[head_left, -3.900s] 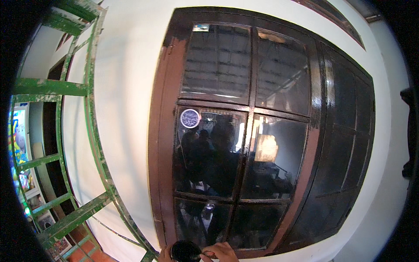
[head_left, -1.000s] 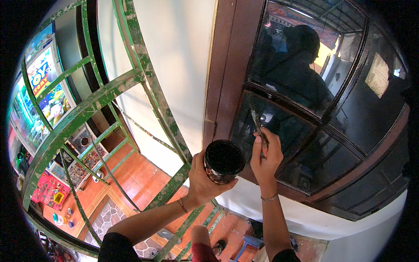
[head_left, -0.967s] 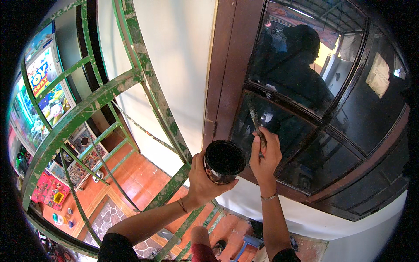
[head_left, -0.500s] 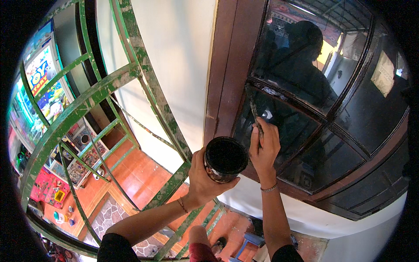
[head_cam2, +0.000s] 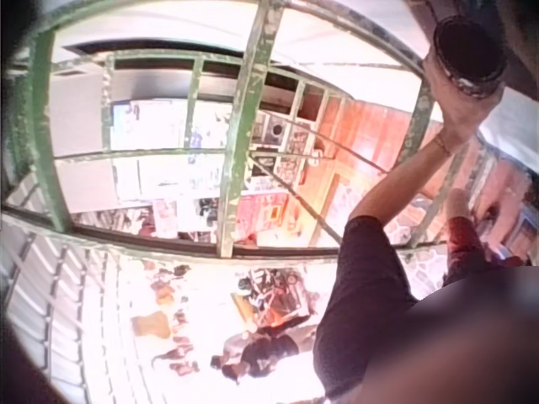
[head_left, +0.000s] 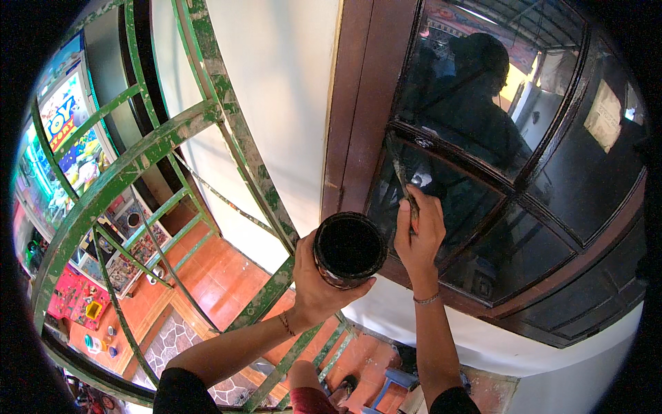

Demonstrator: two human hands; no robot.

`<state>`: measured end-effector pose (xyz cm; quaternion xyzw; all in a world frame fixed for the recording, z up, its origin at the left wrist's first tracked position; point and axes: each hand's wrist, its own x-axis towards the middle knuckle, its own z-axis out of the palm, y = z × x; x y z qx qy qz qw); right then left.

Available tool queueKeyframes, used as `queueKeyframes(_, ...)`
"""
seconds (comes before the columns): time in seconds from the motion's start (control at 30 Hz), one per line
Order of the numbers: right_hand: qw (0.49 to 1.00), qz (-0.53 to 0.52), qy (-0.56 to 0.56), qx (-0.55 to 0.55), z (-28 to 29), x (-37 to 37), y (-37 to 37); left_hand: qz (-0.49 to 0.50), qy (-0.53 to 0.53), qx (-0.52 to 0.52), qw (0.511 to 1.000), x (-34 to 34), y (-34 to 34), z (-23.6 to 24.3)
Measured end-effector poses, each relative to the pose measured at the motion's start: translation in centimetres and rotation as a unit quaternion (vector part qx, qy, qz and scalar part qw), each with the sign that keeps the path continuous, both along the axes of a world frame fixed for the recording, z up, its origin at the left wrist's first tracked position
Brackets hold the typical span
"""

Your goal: The person paints the wooden frame of a window using a brush and a can of dark paint. They repeatedly dip the brush into the paint can and apply paint to the frame sections while standing on a ladder.

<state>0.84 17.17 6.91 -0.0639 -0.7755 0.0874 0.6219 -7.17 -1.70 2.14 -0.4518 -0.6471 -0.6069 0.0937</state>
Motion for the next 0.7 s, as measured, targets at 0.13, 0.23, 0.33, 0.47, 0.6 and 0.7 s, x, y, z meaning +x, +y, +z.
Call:
queueKeyframes(0.13, 1.000, -0.004, -0.017, 0.019, -0.08, -0.29, 0.23, 0.004, 0.010, -0.012, 1.000, 0.03, -0.09, 0.09)
queueKeyframes(0.23, 1.000, -0.003, -0.020, 0.016, -0.28, 0.12, -0.03, -0.009, -0.002, -0.014, 1.000, -0.03, -0.11, 0.06)
queueKeyframes(0.33, 1.000, -0.007, -0.018, -0.010, -0.17, 0.46, -0.21, 0.002, 0.018, -0.009, 1.000, -0.04, -0.11, 0.03)
queueKeyframes(0.47, 0.999, -0.020, -0.046, -0.003, 0.12, 0.20, 0.03, 0.011, 0.020, -0.019, 1.000, 0.05, -0.22, 0.17)
queueKeyframes(0.6, 0.998, -0.017, -0.049, 0.036, -0.03, 0.17, 0.21, -0.001, -0.004, -0.020, 1.000, 0.13, -0.31, 0.36)
queueKeyframes(0.7, 0.997, -0.024, -0.071, 0.020, -0.03, 0.54, 0.21, -0.003, -0.003, -0.018, 1.000, 0.12, -0.33, 0.34)
